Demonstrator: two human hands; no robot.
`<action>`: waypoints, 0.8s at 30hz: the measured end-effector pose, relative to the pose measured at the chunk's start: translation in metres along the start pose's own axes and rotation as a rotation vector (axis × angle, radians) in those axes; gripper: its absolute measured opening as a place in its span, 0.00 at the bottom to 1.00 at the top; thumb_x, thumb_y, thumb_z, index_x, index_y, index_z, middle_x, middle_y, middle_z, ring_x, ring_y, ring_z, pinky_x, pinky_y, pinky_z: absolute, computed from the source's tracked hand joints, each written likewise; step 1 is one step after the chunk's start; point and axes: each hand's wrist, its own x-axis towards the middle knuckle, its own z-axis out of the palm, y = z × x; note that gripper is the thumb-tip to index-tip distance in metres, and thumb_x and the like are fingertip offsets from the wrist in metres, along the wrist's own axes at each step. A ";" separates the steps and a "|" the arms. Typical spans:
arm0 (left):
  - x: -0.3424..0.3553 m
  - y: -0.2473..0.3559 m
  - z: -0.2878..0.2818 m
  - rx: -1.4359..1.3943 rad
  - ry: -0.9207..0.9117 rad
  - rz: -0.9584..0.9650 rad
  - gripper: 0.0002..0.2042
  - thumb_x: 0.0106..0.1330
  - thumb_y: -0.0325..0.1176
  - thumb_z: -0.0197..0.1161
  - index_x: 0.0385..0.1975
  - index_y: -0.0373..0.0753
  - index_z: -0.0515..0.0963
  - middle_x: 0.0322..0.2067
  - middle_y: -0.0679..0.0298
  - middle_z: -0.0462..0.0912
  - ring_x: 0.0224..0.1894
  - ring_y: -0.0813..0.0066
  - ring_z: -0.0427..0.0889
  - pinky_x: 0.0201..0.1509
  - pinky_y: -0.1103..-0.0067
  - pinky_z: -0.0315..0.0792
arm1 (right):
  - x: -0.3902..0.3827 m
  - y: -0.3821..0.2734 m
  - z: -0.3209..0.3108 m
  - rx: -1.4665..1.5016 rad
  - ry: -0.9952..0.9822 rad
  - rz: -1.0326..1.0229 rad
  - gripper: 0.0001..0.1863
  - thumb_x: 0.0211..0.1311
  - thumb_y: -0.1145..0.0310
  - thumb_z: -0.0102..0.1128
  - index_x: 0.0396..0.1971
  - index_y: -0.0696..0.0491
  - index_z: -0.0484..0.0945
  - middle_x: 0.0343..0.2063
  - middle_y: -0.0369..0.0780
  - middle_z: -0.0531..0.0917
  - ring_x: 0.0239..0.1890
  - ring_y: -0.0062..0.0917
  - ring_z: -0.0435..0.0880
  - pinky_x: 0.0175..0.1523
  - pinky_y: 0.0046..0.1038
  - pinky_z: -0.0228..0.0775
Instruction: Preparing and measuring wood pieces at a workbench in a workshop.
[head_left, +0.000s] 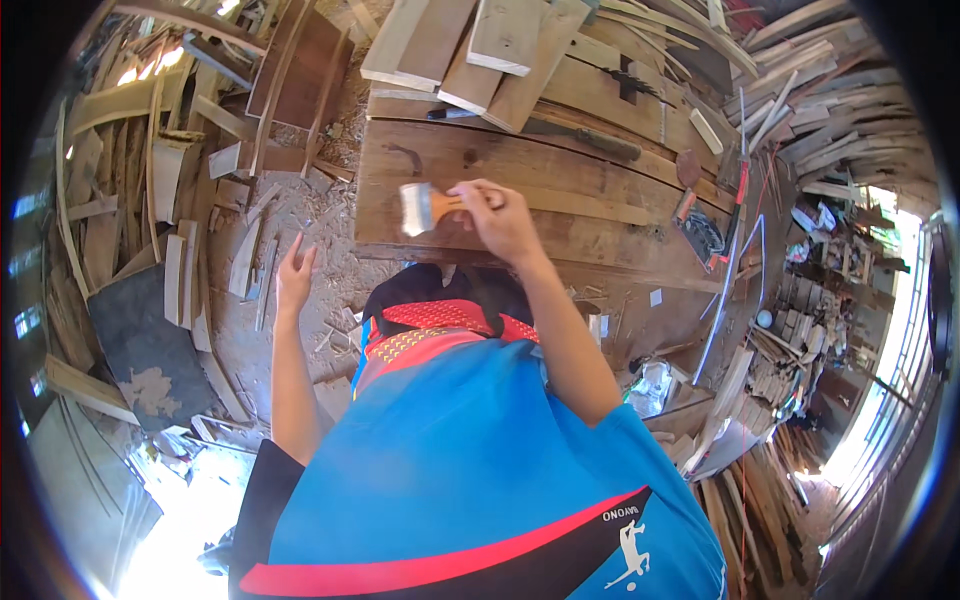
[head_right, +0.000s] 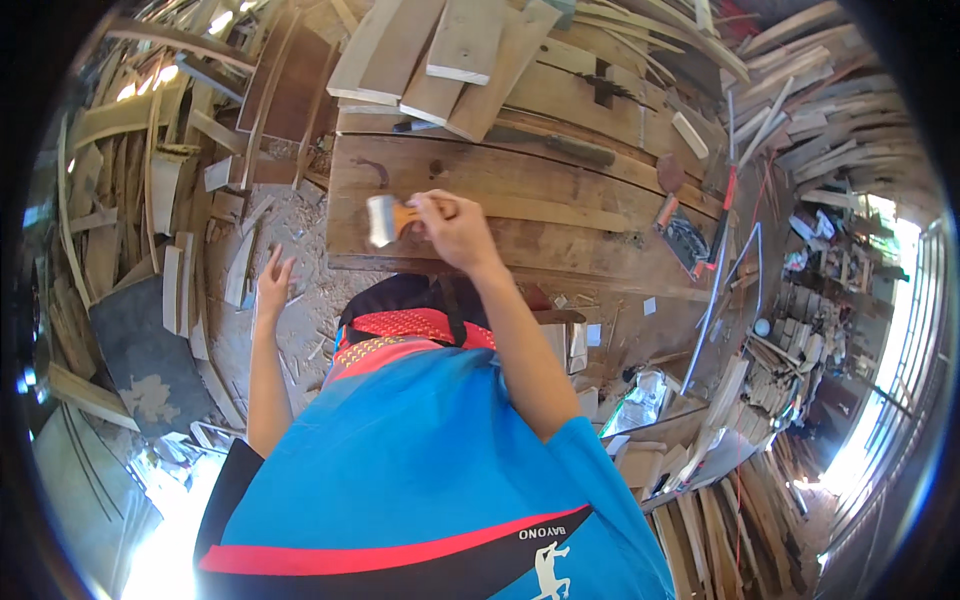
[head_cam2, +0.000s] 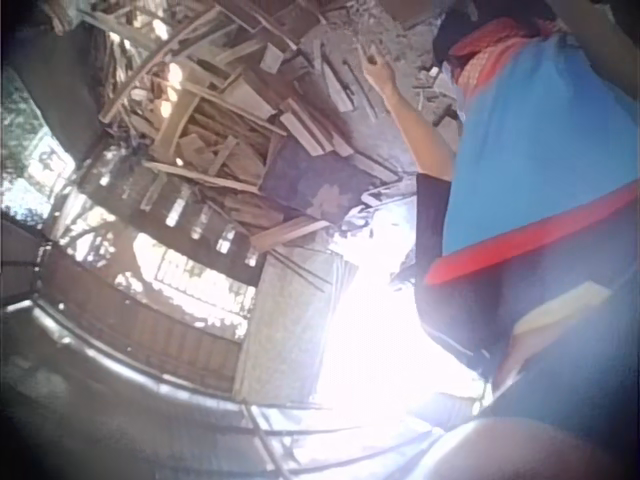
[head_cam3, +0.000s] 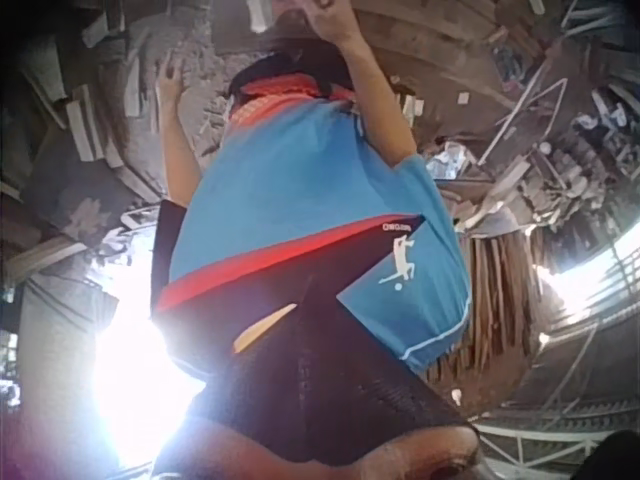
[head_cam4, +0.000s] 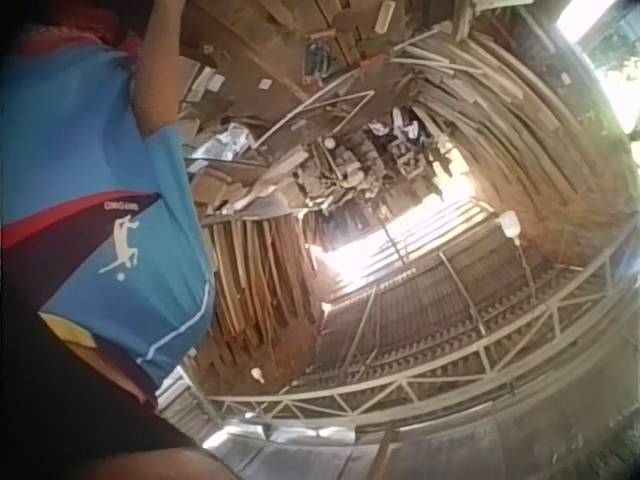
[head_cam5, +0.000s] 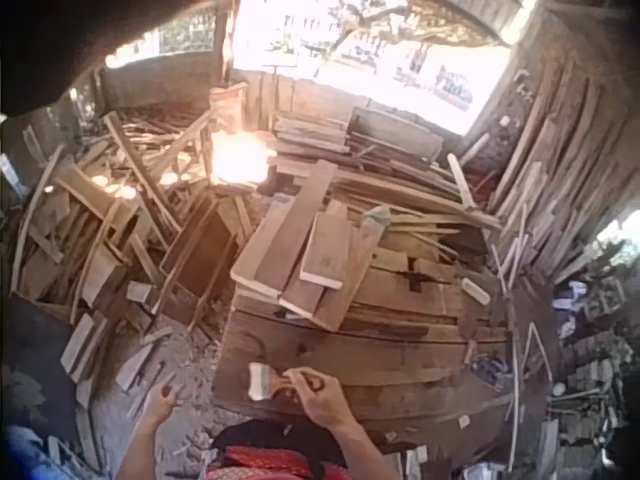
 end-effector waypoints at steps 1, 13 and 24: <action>-0.005 -0.043 -0.008 -0.080 0.018 -0.067 0.31 0.75 0.44 0.63 0.74 0.39 0.66 0.50 0.56 0.88 0.39 0.74 0.89 0.42 0.79 0.78 | -0.001 -0.001 -0.017 -0.050 0.062 0.014 0.15 0.77 0.61 0.57 0.43 0.56 0.87 0.24 0.34 0.84 0.24 0.13 0.79 0.31 0.18 0.70; -0.077 -0.155 0.034 -0.143 -0.140 -0.830 0.25 0.75 0.50 0.59 0.64 0.40 0.73 0.56 0.57 0.85 0.40 0.61 0.89 0.39 0.69 0.80 | -0.093 0.024 -0.261 -0.764 0.917 -0.026 0.16 0.76 0.58 0.58 0.39 0.54 0.88 0.21 0.35 0.84 0.26 0.17 0.82 0.34 0.27 0.73; -0.041 -0.010 0.110 -0.181 -0.106 -0.481 0.28 0.76 0.54 0.57 0.67 0.41 0.71 0.58 0.59 0.85 0.52 0.62 0.88 0.54 0.68 0.77 | -0.086 0.001 -0.362 -0.648 0.736 0.046 0.13 0.74 0.61 0.61 0.40 0.56 0.87 0.22 0.33 0.83 0.27 0.12 0.80 0.33 0.21 0.68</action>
